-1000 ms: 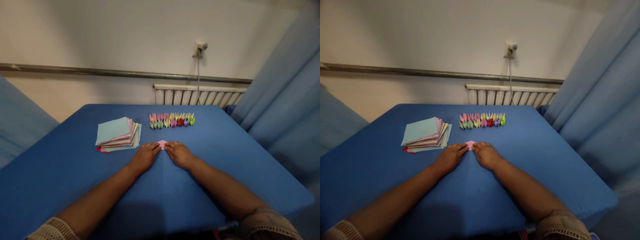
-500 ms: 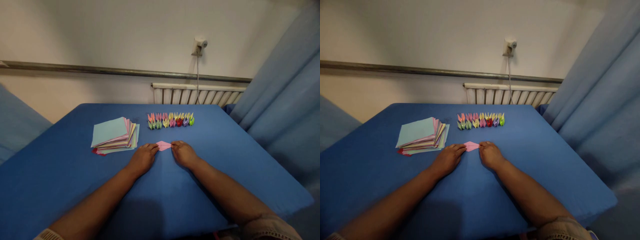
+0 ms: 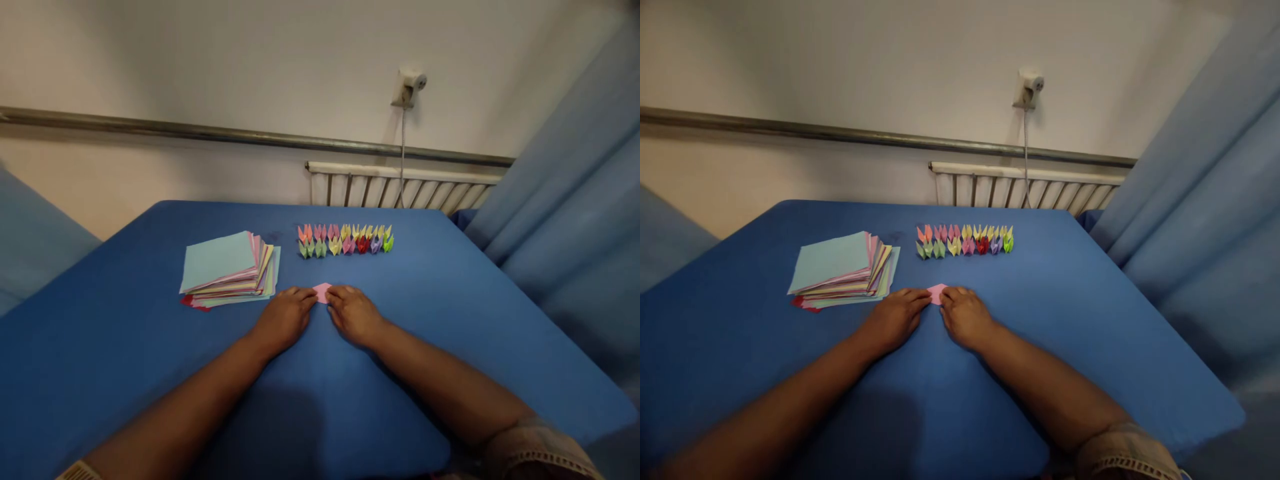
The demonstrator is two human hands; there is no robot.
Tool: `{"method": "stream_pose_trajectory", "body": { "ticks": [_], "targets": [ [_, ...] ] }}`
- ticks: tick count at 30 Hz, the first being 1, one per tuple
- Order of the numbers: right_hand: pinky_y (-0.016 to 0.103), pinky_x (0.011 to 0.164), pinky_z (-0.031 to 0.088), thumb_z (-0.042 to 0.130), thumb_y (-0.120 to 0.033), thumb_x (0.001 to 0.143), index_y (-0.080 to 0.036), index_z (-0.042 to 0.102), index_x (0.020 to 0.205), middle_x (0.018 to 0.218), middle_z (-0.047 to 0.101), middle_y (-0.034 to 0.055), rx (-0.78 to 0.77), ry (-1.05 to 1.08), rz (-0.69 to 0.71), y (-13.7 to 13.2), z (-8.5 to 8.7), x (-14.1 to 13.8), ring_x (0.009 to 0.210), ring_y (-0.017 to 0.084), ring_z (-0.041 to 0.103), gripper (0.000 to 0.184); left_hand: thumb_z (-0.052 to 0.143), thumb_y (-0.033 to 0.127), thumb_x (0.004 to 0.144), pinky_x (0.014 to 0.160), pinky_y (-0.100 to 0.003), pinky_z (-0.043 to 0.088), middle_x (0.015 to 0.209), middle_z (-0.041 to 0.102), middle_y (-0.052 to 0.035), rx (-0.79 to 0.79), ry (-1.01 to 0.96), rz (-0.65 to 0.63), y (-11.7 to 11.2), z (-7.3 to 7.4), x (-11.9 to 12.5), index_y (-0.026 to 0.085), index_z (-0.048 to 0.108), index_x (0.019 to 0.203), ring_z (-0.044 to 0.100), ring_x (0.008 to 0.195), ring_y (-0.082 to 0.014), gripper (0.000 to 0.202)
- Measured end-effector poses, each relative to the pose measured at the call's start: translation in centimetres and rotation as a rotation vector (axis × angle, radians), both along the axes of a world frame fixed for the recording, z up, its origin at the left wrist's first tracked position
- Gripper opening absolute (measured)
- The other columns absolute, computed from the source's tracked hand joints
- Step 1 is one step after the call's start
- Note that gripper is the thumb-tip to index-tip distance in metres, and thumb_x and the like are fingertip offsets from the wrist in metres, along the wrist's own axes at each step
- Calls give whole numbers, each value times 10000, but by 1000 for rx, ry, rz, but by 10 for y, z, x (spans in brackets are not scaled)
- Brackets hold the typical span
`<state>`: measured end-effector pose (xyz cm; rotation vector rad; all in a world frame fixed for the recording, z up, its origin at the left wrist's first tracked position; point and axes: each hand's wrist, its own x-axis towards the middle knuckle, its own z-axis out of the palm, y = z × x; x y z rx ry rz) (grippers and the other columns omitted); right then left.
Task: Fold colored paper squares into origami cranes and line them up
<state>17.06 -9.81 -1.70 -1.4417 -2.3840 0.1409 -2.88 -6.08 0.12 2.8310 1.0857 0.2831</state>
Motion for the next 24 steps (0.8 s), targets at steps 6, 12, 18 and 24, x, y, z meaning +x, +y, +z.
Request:
{"method": "stream_pose_trajectory", "body": {
  "ticks": [6, 12, 18, 24],
  "targets": [
    [393, 971, 405, 384, -233, 964, -157, 564, 1267, 1284, 578, 104, -3, -28, 3, -2, 1, 9, 1152, 244, 508, 361, 492, 176, 864, 942, -398, 423, 1220, 630, -92, -17, -22, 26, 4, 3, -6, 188, 649, 1145, 558, 1073, -244, 321],
    [379, 937, 410, 373, -217, 965, -163, 567, 1253, 1277, 577, 100, 18, -36, 23, -2, 3, 7, 1136, 234, 503, 351, 507, 316, 894, 817, -367, 436, 978, 663, -87, -31, -113, 199, 21, 7, 26, 186, 655, 993, 567, 913, -234, 221],
    [387, 939, 413, 402, -230, 955, -154, 560, 1255, 1279, 576, 103, 26, -28, 49, 1, 1, 10, 1137, 232, 504, 347, 607, 335, 834, 880, -351, 407, 992, 650, -65, -112, -192, 271, 41, -8, 39, 201, 673, 964, 551, 949, -224, 198],
    [387, 935, 423, 407, -212, 947, -142, 559, 1247, 1231, 600, 123, 27, -31, 37, 1, 3, 9, 1117, 232, 530, 343, 634, 235, 758, 886, -363, 417, 999, 645, -49, -214, -286, 238, 46, -11, 34, 202, 661, 874, 559, 970, -227, 123]
  ]
}}
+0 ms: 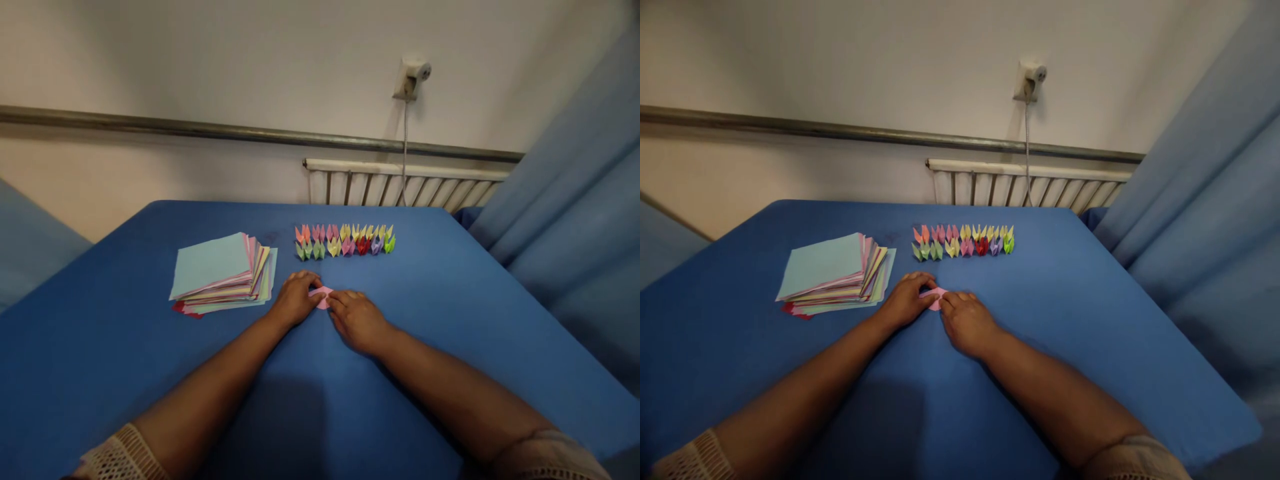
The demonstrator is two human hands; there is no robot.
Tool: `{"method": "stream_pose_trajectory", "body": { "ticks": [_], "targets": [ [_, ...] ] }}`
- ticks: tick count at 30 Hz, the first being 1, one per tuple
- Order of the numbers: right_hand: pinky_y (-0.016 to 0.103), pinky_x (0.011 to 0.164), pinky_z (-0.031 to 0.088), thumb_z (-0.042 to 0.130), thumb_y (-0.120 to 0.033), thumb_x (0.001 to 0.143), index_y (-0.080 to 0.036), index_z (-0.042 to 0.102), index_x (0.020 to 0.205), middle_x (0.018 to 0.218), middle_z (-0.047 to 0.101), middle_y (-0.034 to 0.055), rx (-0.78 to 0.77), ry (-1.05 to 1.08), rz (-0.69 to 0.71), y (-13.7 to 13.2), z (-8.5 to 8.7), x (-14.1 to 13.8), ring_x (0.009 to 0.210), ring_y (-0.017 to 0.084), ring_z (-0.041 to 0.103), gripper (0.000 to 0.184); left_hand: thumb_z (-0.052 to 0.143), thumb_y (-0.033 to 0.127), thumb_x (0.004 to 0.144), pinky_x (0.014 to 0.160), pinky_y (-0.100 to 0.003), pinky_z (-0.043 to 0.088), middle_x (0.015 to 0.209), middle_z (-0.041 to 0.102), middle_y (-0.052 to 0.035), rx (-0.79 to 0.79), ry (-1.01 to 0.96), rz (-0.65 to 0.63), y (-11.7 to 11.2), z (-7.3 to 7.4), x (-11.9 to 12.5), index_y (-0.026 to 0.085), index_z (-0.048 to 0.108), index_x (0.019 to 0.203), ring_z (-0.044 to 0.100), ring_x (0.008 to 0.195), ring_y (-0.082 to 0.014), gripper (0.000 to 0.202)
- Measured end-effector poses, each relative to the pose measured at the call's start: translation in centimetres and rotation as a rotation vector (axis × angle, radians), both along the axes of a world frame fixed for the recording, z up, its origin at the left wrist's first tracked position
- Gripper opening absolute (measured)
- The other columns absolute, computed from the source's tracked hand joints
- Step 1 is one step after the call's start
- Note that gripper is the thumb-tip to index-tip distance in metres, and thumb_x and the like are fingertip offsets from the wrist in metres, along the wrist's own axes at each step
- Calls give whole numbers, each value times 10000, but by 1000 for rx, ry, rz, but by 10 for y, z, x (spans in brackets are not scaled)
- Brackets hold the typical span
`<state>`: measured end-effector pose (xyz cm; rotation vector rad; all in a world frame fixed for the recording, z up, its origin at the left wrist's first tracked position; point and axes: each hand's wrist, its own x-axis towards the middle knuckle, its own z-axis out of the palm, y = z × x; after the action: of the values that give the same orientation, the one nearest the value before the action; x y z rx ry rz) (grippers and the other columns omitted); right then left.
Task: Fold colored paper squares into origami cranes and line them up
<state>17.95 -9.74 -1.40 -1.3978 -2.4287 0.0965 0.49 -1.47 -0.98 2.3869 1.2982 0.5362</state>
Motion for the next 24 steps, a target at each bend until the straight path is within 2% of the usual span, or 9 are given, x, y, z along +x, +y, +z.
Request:
{"method": "stream_pose_trajectory", "body": {
  "ticks": [4, 10, 17, 20, 24],
  "targets": [
    [385, 938, 421, 399, -232, 955, -157, 499, 1320, 1236, 597, 119, -18, 8, 28, -3, 3, 0, 1118, 227, 530, 385, 643, 220, 732, 904, -375, 422, 1026, 649, -46, -6, -72, -5, 0, -3, -1, 195, 639, 842, 565, 984, -224, 113],
    [415, 958, 399, 364, -271, 976, -201, 540, 1295, 1327, 551, 88, -17, -3, 4, -6, 3, 1, 1176, 248, 480, 371, 602, 218, 778, 932, -380, 418, 1052, 663, -32, -20, -132, -64, 2, -8, -2, 204, 648, 818, 572, 997, -205, 62],
    [424, 949, 391, 396, -293, 958, -212, 544, 1288, 1453, 424, 88, -33, -26, -13, -5, 5, 3, 1172, 260, 469, 370, 609, 231, 775, 972, -392, 397, 1071, 665, -50, -63, -96, -198, 9, 1, -11, 197, 680, 774, 587, 1018, -205, 78],
    [422, 936, 390, 371, -285, 967, -200, 532, 1294, 1411, 485, 70, -36, -48, 17, -5, 5, 3, 1176, 256, 462, 374, 599, 254, 782, 965, -382, 401, 1067, 665, -51, -64, -68, -159, 11, 5, -12, 197, 685, 761, 587, 1023, -209, 106],
    [423, 928, 386, 333, -277, 979, -192, 541, 1281, 1376, 526, 68, -33, -74, 7, -4, 5, 1, 1163, 259, 475, 376, 585, 334, 803, 912, -386, 421, 1042, 658, -68, -19, -24, -15, 9, 4, -9, 185, 658, 720, 585, 967, -224, 186]
  ]
}}
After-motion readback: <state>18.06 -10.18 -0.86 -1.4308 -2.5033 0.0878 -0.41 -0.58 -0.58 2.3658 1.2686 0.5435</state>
